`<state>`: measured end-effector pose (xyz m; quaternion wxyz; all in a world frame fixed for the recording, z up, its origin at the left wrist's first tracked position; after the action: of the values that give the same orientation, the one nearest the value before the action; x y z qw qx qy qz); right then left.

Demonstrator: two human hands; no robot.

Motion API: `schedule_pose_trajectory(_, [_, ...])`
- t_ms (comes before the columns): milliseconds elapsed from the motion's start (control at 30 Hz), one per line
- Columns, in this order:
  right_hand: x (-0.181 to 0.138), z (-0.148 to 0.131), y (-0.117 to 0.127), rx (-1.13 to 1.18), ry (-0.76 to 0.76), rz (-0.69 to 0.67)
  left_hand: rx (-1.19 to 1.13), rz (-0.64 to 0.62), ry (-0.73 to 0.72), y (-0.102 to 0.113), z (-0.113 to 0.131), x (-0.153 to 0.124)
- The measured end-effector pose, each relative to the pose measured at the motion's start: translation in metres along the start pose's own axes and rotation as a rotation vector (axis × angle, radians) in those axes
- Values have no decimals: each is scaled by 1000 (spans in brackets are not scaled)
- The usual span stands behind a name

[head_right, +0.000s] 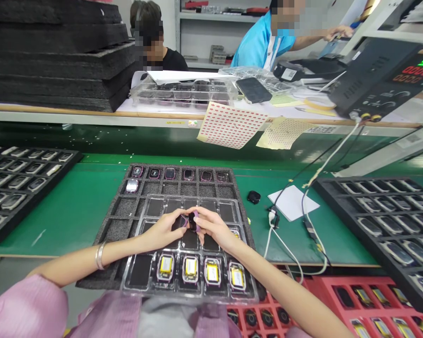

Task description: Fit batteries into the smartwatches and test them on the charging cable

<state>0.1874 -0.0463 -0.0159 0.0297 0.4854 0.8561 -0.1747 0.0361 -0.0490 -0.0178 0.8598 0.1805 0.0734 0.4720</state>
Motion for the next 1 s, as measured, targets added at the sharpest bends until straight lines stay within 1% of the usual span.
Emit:
schedule_pose_trajectory(267, [0,1,1,-11,-5,-6,2,12,11,-1,-3,1])
schedule_pose_trajectory(1000, [1,3,2,-12,-13,-25,22,-6,4,-2,-2,0])
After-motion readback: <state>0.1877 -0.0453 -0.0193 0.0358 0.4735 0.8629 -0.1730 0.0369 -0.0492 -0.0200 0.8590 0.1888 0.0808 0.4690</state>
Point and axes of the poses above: each hand's wrist, its own x-axis towards the middle knuckle, its own y-axis out of the back of the hand, z = x × y, the point moved 4 cm from there along x, towards the middle knuckle, and after that the axes turned 1 degree about -z, right-handed, at the moved point
